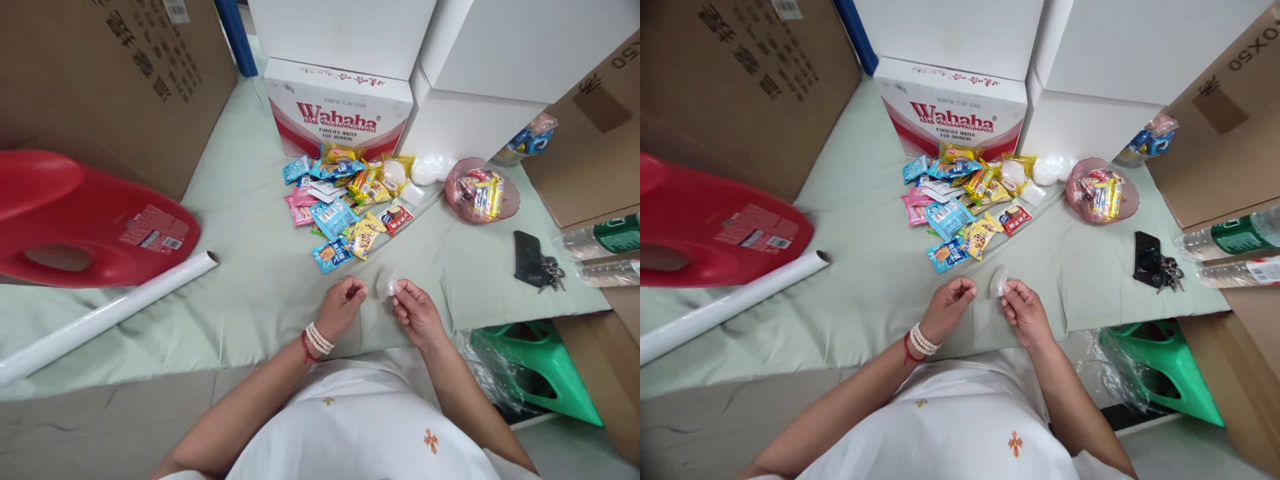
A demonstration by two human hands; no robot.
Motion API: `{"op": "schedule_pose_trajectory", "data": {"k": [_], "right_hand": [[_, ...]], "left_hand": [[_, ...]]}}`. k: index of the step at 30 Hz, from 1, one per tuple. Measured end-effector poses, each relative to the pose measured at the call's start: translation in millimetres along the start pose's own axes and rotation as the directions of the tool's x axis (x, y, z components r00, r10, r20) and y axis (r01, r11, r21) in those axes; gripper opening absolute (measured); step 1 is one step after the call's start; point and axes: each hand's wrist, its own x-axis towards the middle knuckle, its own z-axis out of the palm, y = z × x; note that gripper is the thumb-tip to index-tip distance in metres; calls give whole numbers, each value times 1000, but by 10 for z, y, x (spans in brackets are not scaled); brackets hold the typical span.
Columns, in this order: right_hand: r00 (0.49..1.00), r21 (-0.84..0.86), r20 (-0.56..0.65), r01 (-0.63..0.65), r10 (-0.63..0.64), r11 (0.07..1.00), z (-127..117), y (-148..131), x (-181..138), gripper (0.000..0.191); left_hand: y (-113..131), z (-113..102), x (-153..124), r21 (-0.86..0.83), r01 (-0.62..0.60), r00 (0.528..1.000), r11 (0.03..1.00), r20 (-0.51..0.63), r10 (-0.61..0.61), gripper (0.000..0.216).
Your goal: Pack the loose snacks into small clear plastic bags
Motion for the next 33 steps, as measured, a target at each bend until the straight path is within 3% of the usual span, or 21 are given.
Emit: {"op": "schedule_pose_trajectory", "data": {"k": [5, 8, 11, 15, 18, 20, 22, 23, 25, 28, 33], "right_hand": [[993, -100, 111, -18, 29, 995, 137, 66, -20, 43], [989, -85, 144, -28, 41, 996, 167, 35, -5, 43], [989, -20, 145, -36, 39, 999, 64, -104, 38, 44], [994, 7, 111, -12, 11, 1000, -141, -277, 146, 48], [989, -97, -37, 136, -140, 986, -190, -280, 215, 49], [919, -265, -179, 298, -351, 917, -144, -231, 205, 47], [860, -407, -200, 362, -469, 838, -35, -164, 143, 45], [886, -441, -138, 346, -443, 829, 40, -128, 102, 46], [959, -455, 75, 278, -275, 846, 211, -58, 26, 48], [948, -431, 300, 231, -103, 872, 416, 20, 0, 44], [968, -263, 211, 194, -140, 945, 355, -31, 121, 37]], "left_hand": [[78, 11, -64, -28, -37, 999, 999, 16, 38, 32], [78, -77, -62, -84, 3, 1000, 996, -8, -4, 37], [34, -259, -74, -223, 94, 995, 970, -4, -97, 43], [-20, -448, -134, -353, 132, 991, 926, 30, -130, 46], [-43, -465, -177, -417, 185, 983, 890, 88, -163, 48], [-44, -439, -194, -423, 206, 979, 882, 81, -189, 48], [-24, -406, -203, -410, 203, 978, 889, 47, -201, 45], [-8, -391, -207, -401, 195, 980, 895, 37, -197, 44], [33, -369, -212, -383, 169, 985, 908, 51, -162, 40], [75, -371, -215, -368, 120, 992, 922, 73, -100, 36], [58, -496, -217, -505, 150, 979, 850, -41, -197, 31]]}}
